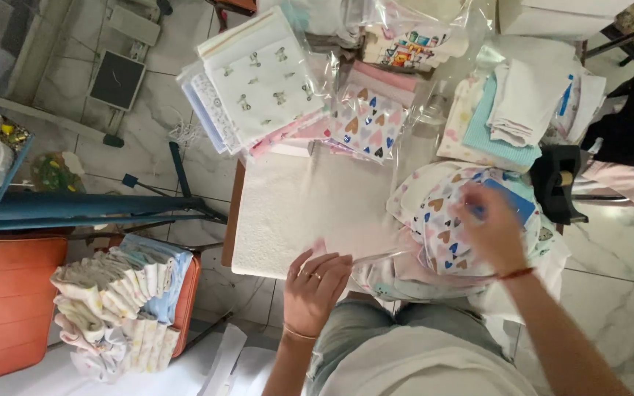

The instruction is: Packaging baby bibs into clear plastic bags

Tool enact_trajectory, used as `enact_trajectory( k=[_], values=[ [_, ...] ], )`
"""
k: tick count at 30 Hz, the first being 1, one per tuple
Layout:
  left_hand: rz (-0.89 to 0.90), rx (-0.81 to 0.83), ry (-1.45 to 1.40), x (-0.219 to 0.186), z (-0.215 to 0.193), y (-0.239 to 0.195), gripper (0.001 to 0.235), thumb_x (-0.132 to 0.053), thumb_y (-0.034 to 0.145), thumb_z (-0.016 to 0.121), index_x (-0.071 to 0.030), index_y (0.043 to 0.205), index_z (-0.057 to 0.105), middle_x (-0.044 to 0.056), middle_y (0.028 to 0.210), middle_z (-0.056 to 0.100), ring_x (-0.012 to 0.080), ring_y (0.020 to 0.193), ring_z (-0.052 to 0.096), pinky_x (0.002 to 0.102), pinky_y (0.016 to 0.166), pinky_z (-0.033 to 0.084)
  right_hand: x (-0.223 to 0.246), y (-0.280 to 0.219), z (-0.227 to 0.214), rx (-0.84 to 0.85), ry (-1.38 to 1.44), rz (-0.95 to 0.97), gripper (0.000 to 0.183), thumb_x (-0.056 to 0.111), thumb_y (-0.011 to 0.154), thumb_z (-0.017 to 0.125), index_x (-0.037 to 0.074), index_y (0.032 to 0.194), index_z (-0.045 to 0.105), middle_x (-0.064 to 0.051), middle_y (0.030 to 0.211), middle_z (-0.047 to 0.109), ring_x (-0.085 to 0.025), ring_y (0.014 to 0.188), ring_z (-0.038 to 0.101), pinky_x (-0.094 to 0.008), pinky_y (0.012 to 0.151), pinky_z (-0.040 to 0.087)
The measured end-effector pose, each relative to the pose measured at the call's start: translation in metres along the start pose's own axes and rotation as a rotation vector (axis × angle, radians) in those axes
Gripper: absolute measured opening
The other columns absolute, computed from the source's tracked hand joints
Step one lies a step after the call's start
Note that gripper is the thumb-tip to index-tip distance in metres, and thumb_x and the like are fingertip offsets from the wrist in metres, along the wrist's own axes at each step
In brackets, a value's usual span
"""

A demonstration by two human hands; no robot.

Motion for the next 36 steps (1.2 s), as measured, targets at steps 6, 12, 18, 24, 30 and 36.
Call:
enact_trajectory(
  k=[6, 12, 18, 24, 30, 36],
  values=[
    [-0.261, 0.383, -0.179, 0.043, 0.05, -0.002, 0.018, -0.032, 0.087, 0.047, -0.015, 0.084, 0.055, -0.01, 0.047, 0.048, 0.0024, 0.031, 0.037, 0.018, 0.025, 0.029, -0.141, 0.072, -0.008, -0.149, -0.452, -0.117, 0.04, 0.034, 0.083, 0.05, 0.0, 0.1, 0.061, -0.023, 0.093, 0.058, -0.034, 0.101, 0.048, -0.042, 0.087, 0.04],
    [-0.826, 0.758, -0.429, 0.085, 0.106, -0.036, 0.028, -0.036, 0.08, 0.049, -0.024, 0.103, 0.06, 0.0, 0.084, 0.067, 0.019, 0.076, 0.063, 0.033, 0.059, 0.048, -0.063, 0.028, -0.029, 0.143, -0.208, 0.276, 0.05, 0.038, 0.08, 0.051, 0.005, 0.118, 0.049, -0.011, 0.121, 0.048, -0.03, 0.108, 0.046, -0.045, 0.088, 0.039],
    [-0.847, 0.811, -0.389, 0.073, 0.112, -0.027, 0.022, -0.042, 0.078, 0.052, -0.024, 0.087, 0.061, -0.001, 0.076, 0.067, 0.0174, 0.071, 0.063, 0.032, 0.056, 0.047, 0.053, 0.007, -0.011, 0.1, -0.066, -0.684, 0.029, 0.03, 0.057, 0.075, 0.01, 0.068, 0.055, -0.004, 0.079, 0.054, -0.021, 0.079, 0.054, -0.03, 0.073, 0.039],
    [-0.799, 0.941, -0.277, 0.069, 0.115, -0.028, 0.02, -0.041, 0.081, 0.047, -0.031, 0.096, 0.055, -0.003, 0.088, 0.066, 0.0339, 0.082, 0.061, 0.043, 0.078, 0.047, 0.118, -0.001, -0.027, 0.086, 0.008, -0.72, 0.054, 0.015, 0.067, 0.069, 0.004, 0.115, 0.047, -0.016, 0.089, 0.055, -0.032, 0.087, 0.055, -0.041, 0.08, 0.042],
    [-0.779, 0.893, -0.268, 0.065, 0.117, -0.032, 0.018, -0.041, 0.08, 0.049, -0.032, 0.094, 0.056, -0.004, 0.084, 0.065, 0.0326, 0.079, 0.062, 0.043, 0.074, 0.049, 0.124, 0.0, -0.016, 0.074, -0.001, -0.853, 0.057, 0.019, 0.06, 0.073, 0.013, 0.115, 0.057, -0.016, 0.093, 0.056, -0.033, 0.088, 0.055, -0.041, 0.08, 0.043],
    [-0.771, 0.917, -0.303, 0.061, 0.112, -0.028, 0.019, -0.04, 0.081, 0.046, -0.027, 0.094, 0.05, -0.005, 0.09, 0.065, 0.0315, 0.082, 0.062, 0.043, 0.077, 0.048, 0.114, 0.022, 0.037, 0.381, 0.031, -0.823, 0.054, 0.02, 0.064, 0.072, 0.013, 0.115, 0.056, -0.012, 0.1, 0.059, -0.031, 0.095, 0.054, -0.039, 0.084, 0.039]
  ],
)
Point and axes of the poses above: each hand's wrist, its own y-axis towards the middle knuckle, its own z-axis out of the palm, x = y × z, the point moved 7 cm from there along y, towards the middle knuckle
